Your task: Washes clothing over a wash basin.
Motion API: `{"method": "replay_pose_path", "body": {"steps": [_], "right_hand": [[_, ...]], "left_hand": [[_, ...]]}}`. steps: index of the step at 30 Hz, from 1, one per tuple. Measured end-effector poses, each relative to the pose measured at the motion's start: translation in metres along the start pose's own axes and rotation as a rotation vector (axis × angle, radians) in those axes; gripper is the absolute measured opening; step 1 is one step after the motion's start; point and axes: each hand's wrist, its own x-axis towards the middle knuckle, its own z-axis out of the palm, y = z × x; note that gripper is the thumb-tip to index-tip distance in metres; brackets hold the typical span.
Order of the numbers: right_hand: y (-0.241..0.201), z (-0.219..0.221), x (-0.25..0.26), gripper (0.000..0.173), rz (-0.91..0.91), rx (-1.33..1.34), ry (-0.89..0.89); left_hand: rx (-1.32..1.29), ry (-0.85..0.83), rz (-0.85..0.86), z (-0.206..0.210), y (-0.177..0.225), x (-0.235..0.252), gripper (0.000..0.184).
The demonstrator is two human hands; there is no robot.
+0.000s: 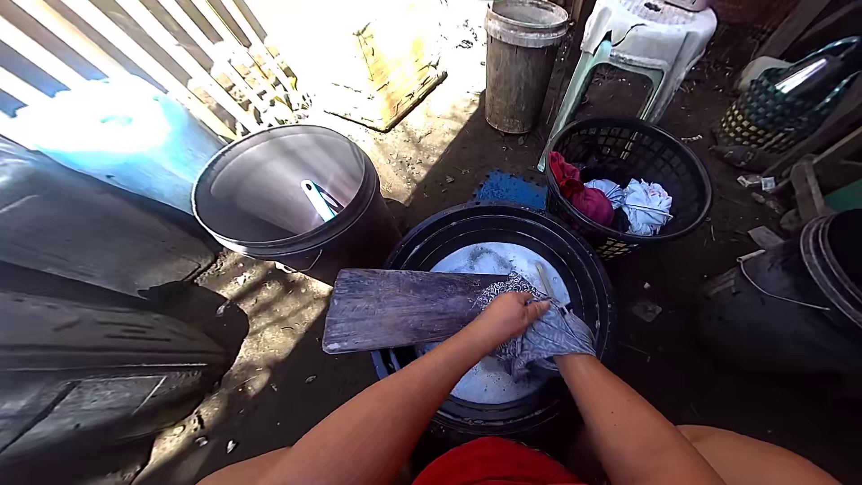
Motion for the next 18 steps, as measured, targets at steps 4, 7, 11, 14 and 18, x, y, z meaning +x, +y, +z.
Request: {"method": "replay_pose_path", "body": {"steps": [4, 7, 11, 14, 18], "right_hand": [[-0.042, -0.045, -0.011, 0.036, 0.072, 0.387, -0.254], [-0.063, -0.106, -0.023, 0.026, 0.078, 0.903, -0.371], [-0.055, -0.202, -0.033, 0.022, -0.088, 0.992, -0.211], [-0.029, -0.256, -0.036, 0.022, -0.188, 1.110, 0.363], [0.019, -0.287, -0.022, 0.028, -0.306, 1.159, 0.862]], "left_hand": [[0.139, 0.315, -0.108, -0.047, -0.059, 0.022, 0.056], [0.072, 0.427, -0.246, -0.066, -0.090, 0.011, 0.058], [-0.589, 0.692, -0.402, -0.081, -0.122, -0.017, 0.055], [-0.978, 0.873, -0.427, -0.099, -0.138, -0.045, 0.048], [-1.156, 0.893, -0.374, -0.113, -0.130, -0.079, 0.042]]}}
